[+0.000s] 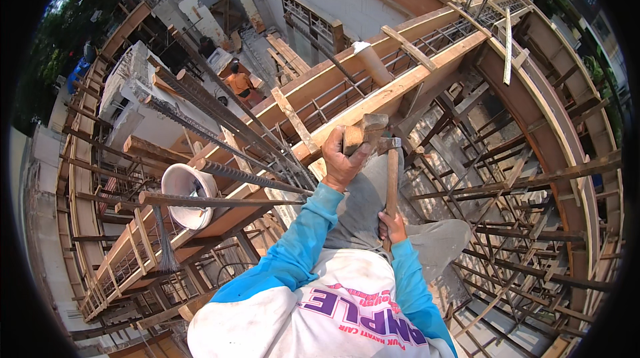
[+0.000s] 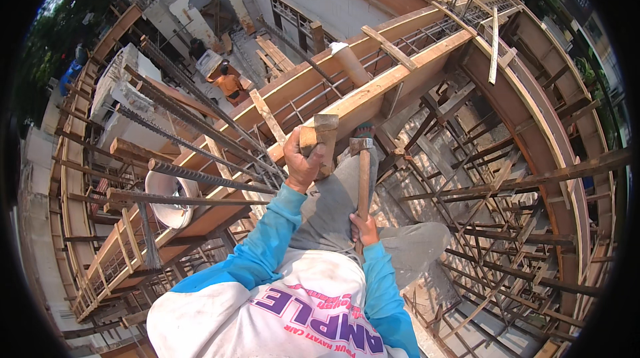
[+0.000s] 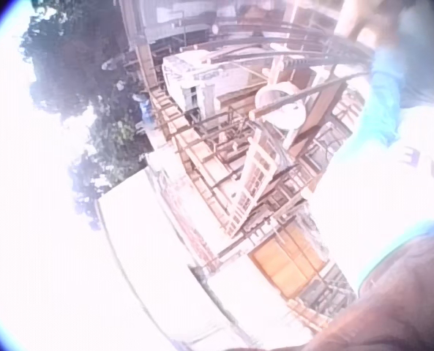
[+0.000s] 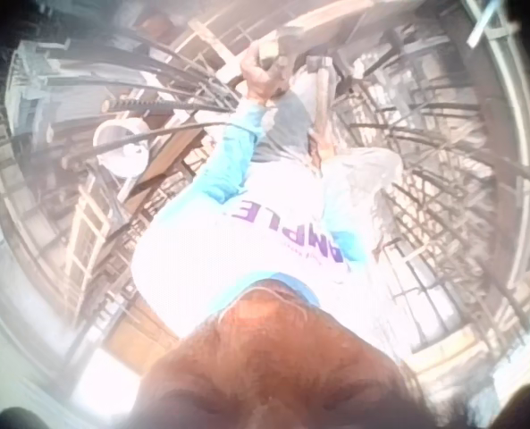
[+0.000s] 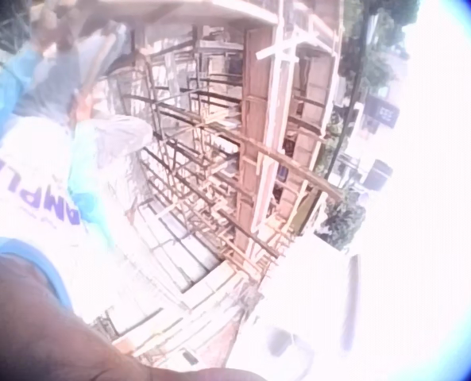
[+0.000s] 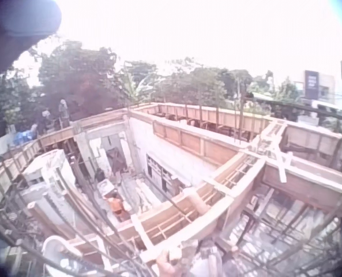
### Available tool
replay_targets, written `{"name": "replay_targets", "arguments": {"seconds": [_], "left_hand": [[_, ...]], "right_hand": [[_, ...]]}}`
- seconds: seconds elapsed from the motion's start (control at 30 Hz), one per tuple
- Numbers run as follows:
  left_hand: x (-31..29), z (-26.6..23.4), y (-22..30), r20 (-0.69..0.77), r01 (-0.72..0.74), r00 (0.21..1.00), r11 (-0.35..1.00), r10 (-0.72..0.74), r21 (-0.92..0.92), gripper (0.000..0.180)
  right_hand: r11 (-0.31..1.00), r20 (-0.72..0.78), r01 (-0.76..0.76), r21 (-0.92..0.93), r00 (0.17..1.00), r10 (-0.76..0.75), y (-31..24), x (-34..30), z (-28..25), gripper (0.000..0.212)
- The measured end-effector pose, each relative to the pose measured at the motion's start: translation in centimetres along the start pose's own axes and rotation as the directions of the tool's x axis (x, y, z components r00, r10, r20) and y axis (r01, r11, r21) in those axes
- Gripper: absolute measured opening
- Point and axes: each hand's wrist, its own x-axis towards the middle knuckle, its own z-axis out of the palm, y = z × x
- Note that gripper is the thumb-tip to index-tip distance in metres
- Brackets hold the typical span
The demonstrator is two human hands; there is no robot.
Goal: The person secures wooden forms for a concrete structure by positioning a wooden brace and hammering a nail into the timber while standing on a high-level construction platform.
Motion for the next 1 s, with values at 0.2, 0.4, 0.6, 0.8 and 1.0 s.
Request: {"name": "replay_targets", "arguments": {"seconds": [0.2,0.4,0.6,0.8,1.0], "left_hand": [[0.2,0.1,0.2,-0.072,0.013,0.997,0.99,-0.023,-0.138,0.054],[1.5,-0.2,1.4,-0.181,-0.047,0.984,0.955,-0.007,-0.293,0.063],[4.2,0.2,3.8,-0.296,-0.151,0.953,0.941,0.058,-0.301,0.07],[7.2,1.7,6.7,-0.428,-0.135,0.903,0.973,0.044,-0.185,0.07],[7.4,6.5,8.2,-0.339,-0.003,0.93,0.917,-0.145,-0.399,0.085]], "right_hand": [[0.999,0.003,-0.043,0.014,0.999,0.043,-0.5,-0.2,0.2,0.024],[0.999,0.044,0.022,0.047,0.999,-0.024,0.0,-0.6,-0.5,0.022],[0.954,0.038,0.217,0.208,0.973,-0.229,0.1,-0.5,-1.3,0.02],[0.921,-0.267,0.296,0.252,0.936,-0.228,0.2,-0.7,-3.0,0.017],[0.868,-0.434,0.307,0.39,0.893,-0.12,0.0,-0.4,-3.9,0.016]]}}
